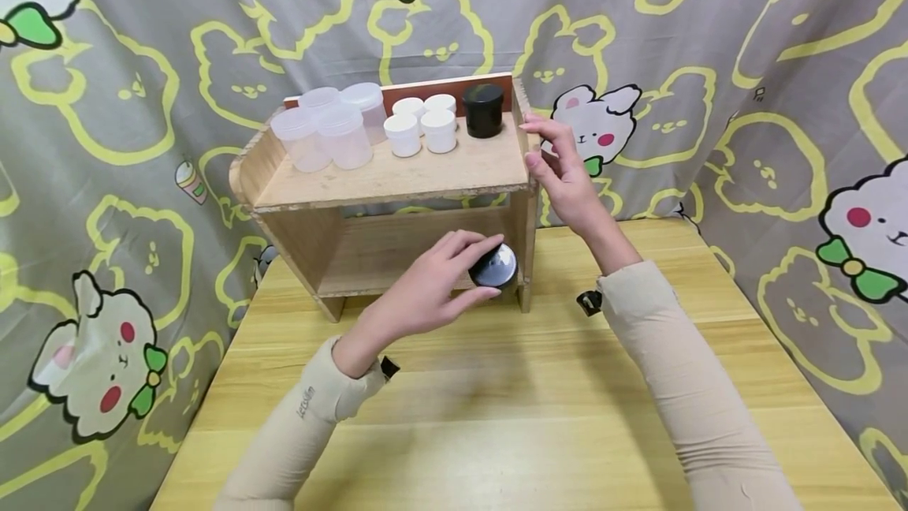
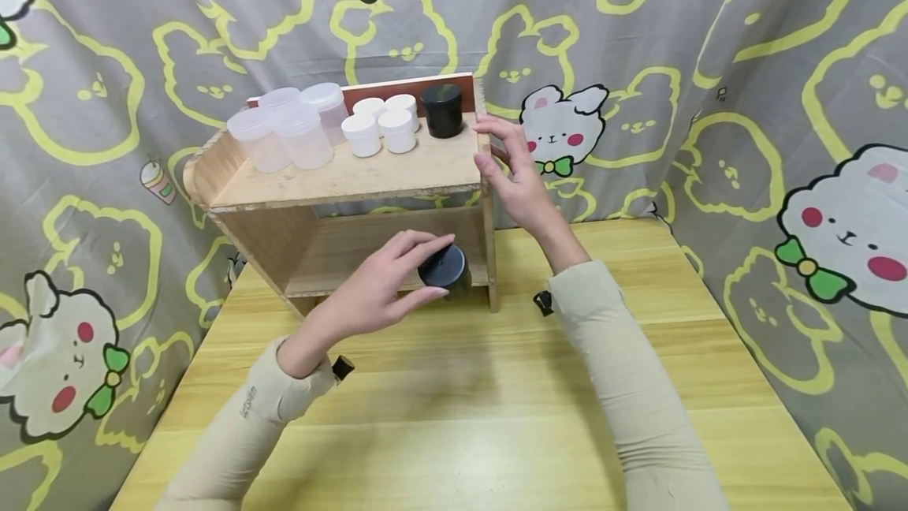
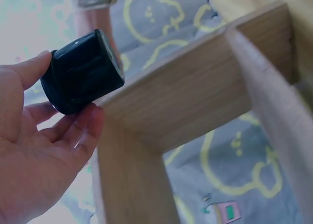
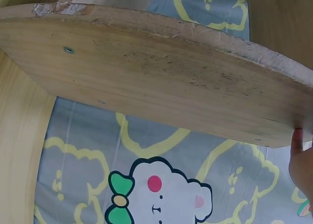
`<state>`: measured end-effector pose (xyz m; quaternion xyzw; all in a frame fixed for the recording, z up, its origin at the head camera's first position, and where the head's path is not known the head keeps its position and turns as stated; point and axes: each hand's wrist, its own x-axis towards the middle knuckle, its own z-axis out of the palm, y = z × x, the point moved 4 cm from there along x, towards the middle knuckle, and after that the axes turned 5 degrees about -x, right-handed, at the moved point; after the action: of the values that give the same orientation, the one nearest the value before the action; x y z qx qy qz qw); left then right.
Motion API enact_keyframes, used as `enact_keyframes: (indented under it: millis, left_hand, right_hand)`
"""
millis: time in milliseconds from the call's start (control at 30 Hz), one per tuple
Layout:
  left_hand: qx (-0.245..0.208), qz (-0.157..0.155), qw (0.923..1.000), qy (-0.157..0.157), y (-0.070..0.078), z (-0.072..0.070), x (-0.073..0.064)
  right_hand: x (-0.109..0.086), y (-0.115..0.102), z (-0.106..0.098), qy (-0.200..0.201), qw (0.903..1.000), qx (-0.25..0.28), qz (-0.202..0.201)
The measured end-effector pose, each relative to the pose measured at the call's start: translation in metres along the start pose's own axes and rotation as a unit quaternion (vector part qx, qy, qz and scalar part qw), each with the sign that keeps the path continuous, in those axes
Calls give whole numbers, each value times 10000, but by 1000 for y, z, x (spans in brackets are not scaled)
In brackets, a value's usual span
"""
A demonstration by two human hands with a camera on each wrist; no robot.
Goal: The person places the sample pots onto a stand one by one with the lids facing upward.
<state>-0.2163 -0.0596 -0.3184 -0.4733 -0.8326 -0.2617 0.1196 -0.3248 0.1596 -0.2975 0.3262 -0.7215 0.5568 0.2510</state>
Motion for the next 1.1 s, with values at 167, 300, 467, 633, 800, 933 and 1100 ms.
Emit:
enact_keyframes:
  millis: [167,300,467,633,800,933,1100]
  left_hand:
    - [124,121,9994,294,4,-21,10]
    - [194,172,9984,507,6,-39,20]
    - [222,125,9963,821,4,-60,34]
    - [283,-26,9936,1093,-2,-76,48]
    - [363,-261,9918,1194,-9,-84,63]
    - [408,-343,9901,1295,-14,-88,74]
    - [540,-365,9874,1443,-21,-93,90]
  right_hand:
    - [0,0,0,17,10000,3,11]
    - [0,-1,0,35,10000,36,-20]
    - [0,-2,0,55,10000,30,47]
    - [0,0,0,41,9999,5,104]
    - [-1,0,-1,45,9999,32,126]
    - [-1,-2,-1,65,9999,60,114]
    - [0,-2,0,109,9998,152,75]
